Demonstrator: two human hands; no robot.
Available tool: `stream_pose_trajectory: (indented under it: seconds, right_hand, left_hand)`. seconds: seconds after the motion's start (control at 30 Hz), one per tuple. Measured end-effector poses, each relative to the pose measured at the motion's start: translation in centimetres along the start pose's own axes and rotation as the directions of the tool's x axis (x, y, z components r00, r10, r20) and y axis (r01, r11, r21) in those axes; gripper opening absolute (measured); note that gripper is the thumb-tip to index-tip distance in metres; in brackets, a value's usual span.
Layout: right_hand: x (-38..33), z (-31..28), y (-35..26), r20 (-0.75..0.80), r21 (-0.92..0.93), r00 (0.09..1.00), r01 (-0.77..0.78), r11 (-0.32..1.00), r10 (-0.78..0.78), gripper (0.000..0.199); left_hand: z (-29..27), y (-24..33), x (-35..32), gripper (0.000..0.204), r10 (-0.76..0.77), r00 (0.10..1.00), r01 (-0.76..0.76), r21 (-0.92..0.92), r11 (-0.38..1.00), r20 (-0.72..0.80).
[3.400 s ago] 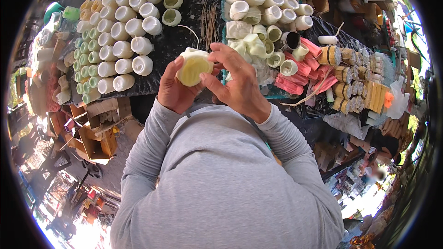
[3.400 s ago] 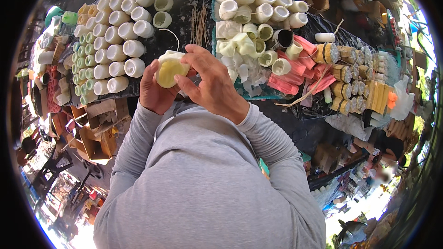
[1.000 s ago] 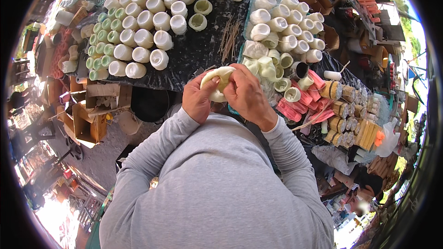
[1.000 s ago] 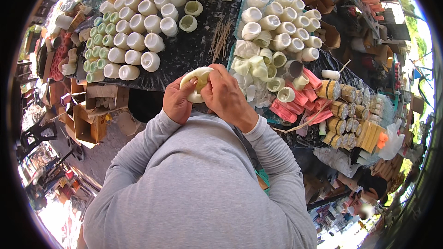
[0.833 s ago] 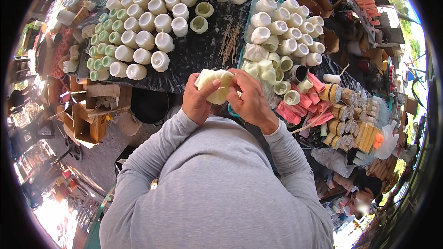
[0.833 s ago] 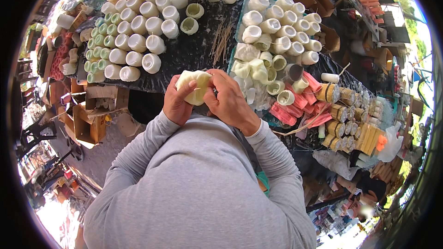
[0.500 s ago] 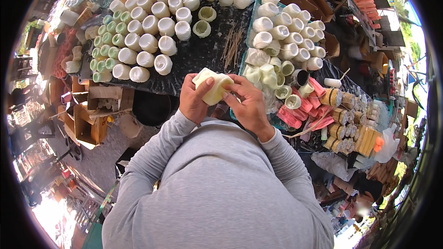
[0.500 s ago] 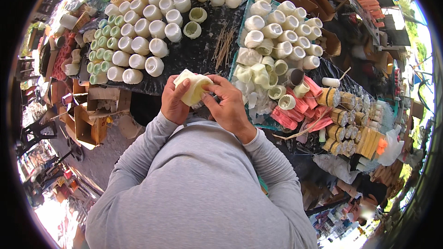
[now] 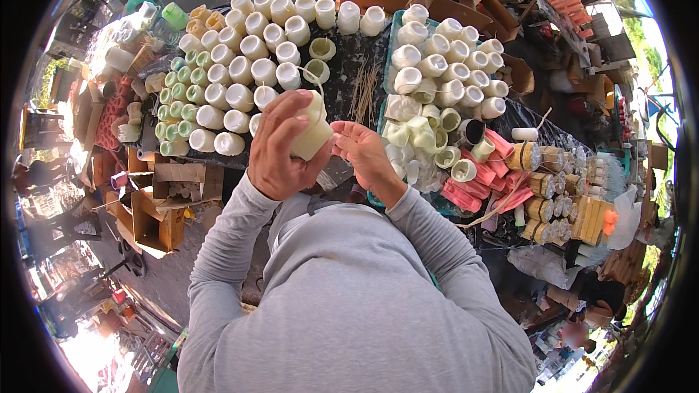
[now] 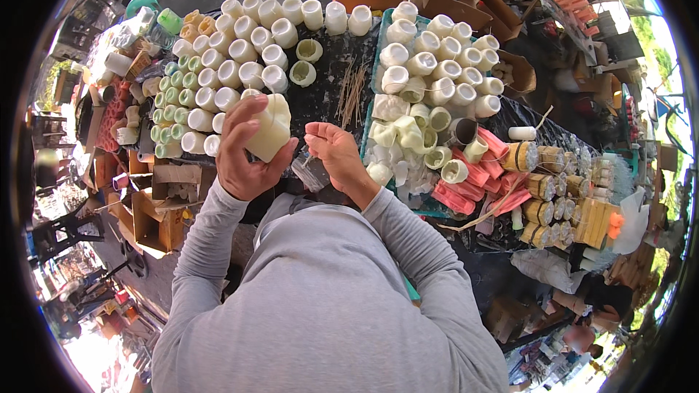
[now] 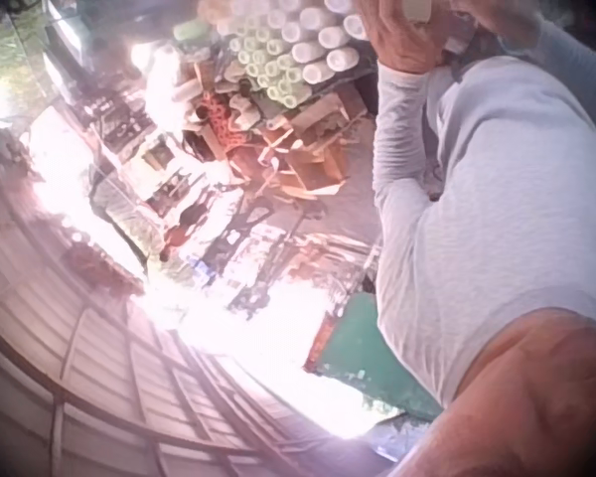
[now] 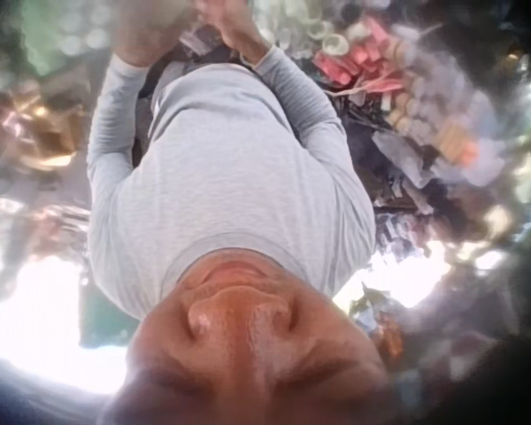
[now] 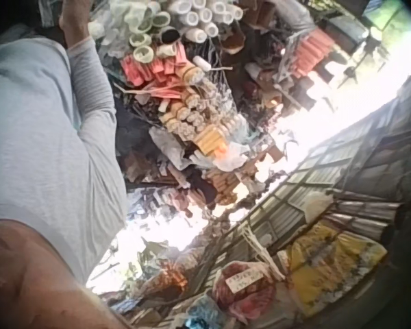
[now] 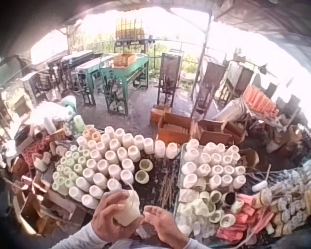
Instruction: The person inserts wicks into small cylindrical wax containers and arranges them on a table. They handle wicks and containers one at a time, placing finished units among many others on the work surface.
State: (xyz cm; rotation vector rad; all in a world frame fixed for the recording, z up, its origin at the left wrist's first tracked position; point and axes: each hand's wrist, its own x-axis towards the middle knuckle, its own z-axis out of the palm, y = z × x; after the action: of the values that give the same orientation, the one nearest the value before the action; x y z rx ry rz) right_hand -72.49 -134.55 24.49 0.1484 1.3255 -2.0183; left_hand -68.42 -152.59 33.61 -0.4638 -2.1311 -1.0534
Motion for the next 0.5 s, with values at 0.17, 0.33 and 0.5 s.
stream_pose_trajectory:
  seconds: [0.17,0.33,0.5]
  right_hand:
    - [-3.2,2.1,-1.5,0.077,-0.183,0.952,0.305,0.935,-0.296,0.03]
    - [-4.8,4.3,-4.8,0.215,-0.631,0.723,0.616,0.472,-0.657,0.016]
    - [-4.6,6.3,-6.7,0.342,-0.825,0.626,0.557,0.096,-0.701,0.018]
  left_hand:
    - [0.2,-1.4,-2.5,0.039,-0.873,0.389,0.283,-0.94,-0.189,0.293]
    - [1.2,-2.1,-4.5,0.055,-0.812,0.324,0.223,-0.873,-0.434,0.486]
    - [1.2,-1.9,-5.2,0.057,-0.768,0.423,0.154,-0.873,-0.462,0.481]
